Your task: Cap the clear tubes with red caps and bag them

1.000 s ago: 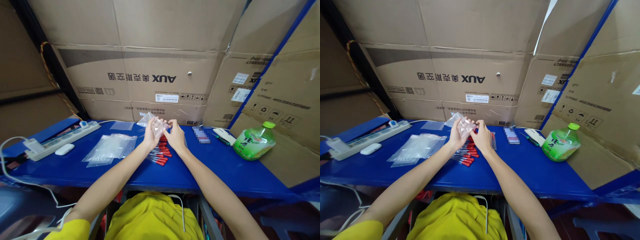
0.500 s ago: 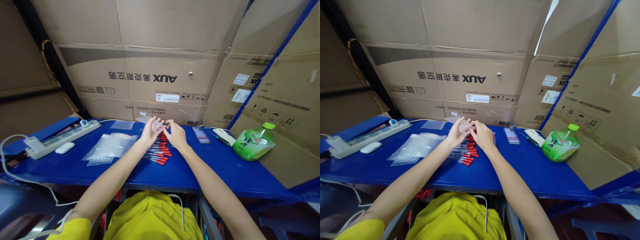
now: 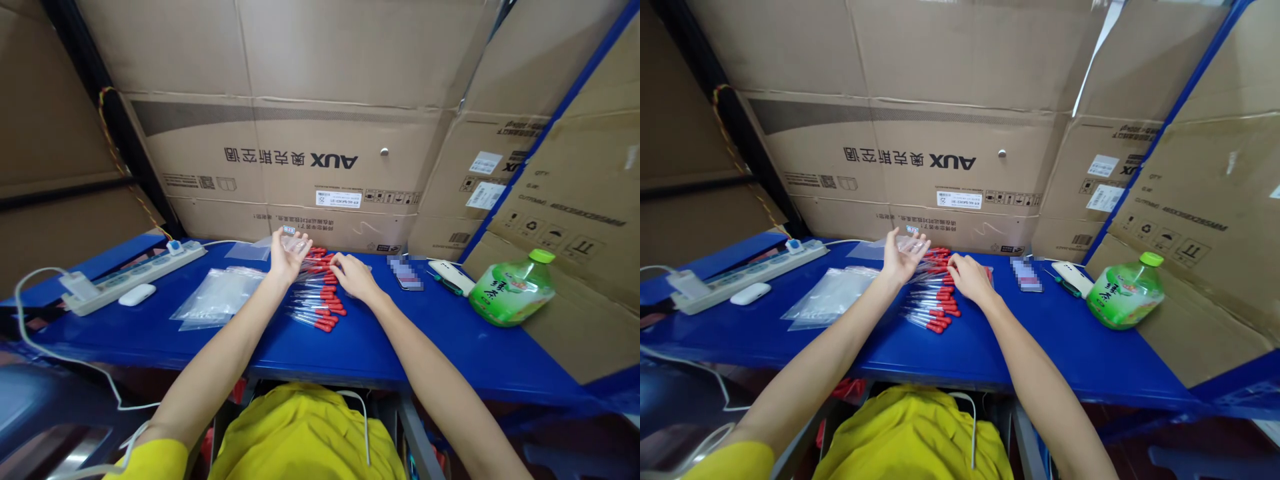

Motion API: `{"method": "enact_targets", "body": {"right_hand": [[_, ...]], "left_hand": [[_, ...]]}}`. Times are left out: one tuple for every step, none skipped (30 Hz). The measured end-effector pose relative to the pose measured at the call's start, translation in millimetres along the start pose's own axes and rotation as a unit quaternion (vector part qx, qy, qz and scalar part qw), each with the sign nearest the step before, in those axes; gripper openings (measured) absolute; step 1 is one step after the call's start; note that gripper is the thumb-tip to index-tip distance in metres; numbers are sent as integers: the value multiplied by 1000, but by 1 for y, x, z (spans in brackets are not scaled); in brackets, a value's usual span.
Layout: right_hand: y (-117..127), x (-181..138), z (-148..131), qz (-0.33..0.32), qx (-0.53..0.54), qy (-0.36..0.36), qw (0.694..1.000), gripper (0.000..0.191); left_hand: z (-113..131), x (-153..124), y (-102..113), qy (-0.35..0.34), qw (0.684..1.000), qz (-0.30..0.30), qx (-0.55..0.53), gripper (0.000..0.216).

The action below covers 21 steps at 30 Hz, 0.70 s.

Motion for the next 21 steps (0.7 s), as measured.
{"method": "enact_targets", "body": {"right_hand": [[8, 0, 1, 24, 25, -4, 999, 11], [16, 0, 2, 53, 50, -6, 997, 11], [26, 0, 3, 85, 73, -7, 994, 10], [35, -2, 2, 118, 93, -5, 989, 10], [44, -4, 2, 148, 110, -2, 983, 10], [51, -6, 0, 173, 123, 1, 977, 10], [56, -8, -2, 191, 131, 4, 973, 11], [59, -10, -5, 201, 136, 6, 970, 12], [60, -11, -8, 203, 137, 8, 969, 13], [59, -12, -12, 200, 136, 9, 970, 14], [57, -12, -16, 192, 134, 10, 972, 16], [53, -13, -21, 180, 132, 15, 975, 17], [48, -13, -26, 166, 129, 22, 977, 18], [43, -13, -31, 150, 126, 31, 980, 19], [39, -13, -36, 135, 123, 41, 982, 19], [35, -13, -41, 127, 122, 49, 983, 19], [33, -14, -44, 124, 122, 57, 983, 18], [32, -14, -46, 126, 125, 63, 982, 16], [32, -14, -48, 131, 129, 68, 981, 16], [32, -15, -48, 135, 132, 70, 979, 15], [32, -14, -48, 138, 134, 69, 979, 16]], "left_hand": [[4, 2, 1, -8, 1000, 1, -9, 21], [7, 4, 1, -16, 1000, 0, -17, 22], [11, 6, 2, -25, 999, -1, -24, 24], [15, 8, 2, -35, 999, -2, -30, 25], [18, 9, 2, -43, 998, -6, -36, 27], [21, 9, 1, -48, 998, -10, -39, 28], [21, 9, 0, -51, 998, -15, -41, 27], [20, 8, -1, -51, 998, -21, -40, 26], [17, 6, -3, -48, 998, -28, -37, 24], [13, 3, -5, -42, 998, -35, -32, 22], [6, -1, -8, -34, 998, -44, -26, 20], [-1, -5, -11, -26, 998, -52, -19, 19], [-10, -11, -14, -15, 998, -63, -14, 18], [-19, -16, -18, -6, 997, -76, -12, 18], [-27, -21, -22, 2, 996, -92, -10, 17], [-34, -26, -26, 6, 994, -106, -6, 16], [-41, -31, -27, 13, 994, -113, 3, 17], [-47, -34, -28, 20, 993, -116, 11, 18], [-51, -37, -28, 24, 992, -121, 17, 18], [-53, -39, -28, 28, 992, -125, 20, 19], [-55, -41, -29, 29, 991, -128, 19, 21]]}}
Point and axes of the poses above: each hand's wrist, its own x-axis towards the middle knuckle, its own y-axis out of the back of the hand, z = x × y, the point moved 10 cm from there along x, towards the middle knuckle, and after that the axes turned 6 degrees about -y, right-handed, at the moved point
